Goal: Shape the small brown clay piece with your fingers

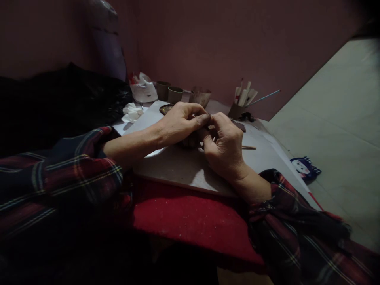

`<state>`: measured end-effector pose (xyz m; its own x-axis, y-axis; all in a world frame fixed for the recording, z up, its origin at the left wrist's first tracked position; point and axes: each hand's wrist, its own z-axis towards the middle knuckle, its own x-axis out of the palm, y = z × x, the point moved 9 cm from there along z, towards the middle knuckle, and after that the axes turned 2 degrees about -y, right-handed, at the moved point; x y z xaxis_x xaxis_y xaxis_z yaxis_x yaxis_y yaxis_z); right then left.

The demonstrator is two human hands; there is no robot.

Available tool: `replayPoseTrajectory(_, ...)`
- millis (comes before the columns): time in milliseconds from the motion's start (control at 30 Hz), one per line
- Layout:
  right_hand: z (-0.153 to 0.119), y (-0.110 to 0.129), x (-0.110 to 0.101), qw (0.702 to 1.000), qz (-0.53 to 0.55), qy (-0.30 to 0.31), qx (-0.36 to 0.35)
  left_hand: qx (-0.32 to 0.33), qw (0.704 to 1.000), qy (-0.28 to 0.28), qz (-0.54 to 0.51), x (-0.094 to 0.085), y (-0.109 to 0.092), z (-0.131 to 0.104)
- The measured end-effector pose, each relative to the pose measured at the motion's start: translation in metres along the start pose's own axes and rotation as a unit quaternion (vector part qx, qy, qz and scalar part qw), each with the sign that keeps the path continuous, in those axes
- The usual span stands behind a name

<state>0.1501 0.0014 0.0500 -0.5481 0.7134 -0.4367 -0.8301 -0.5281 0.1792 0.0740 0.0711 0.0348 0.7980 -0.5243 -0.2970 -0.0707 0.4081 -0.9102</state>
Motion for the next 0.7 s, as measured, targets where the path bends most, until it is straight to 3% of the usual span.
replayPoseTrajectory(700, 0.0, -0.0021, 0.0025, 1.0, -0.005, 0.008, 0.01, 0.001, 1.0, -0.002, 0.011, -0.0009, 0.0004, 0.0007)
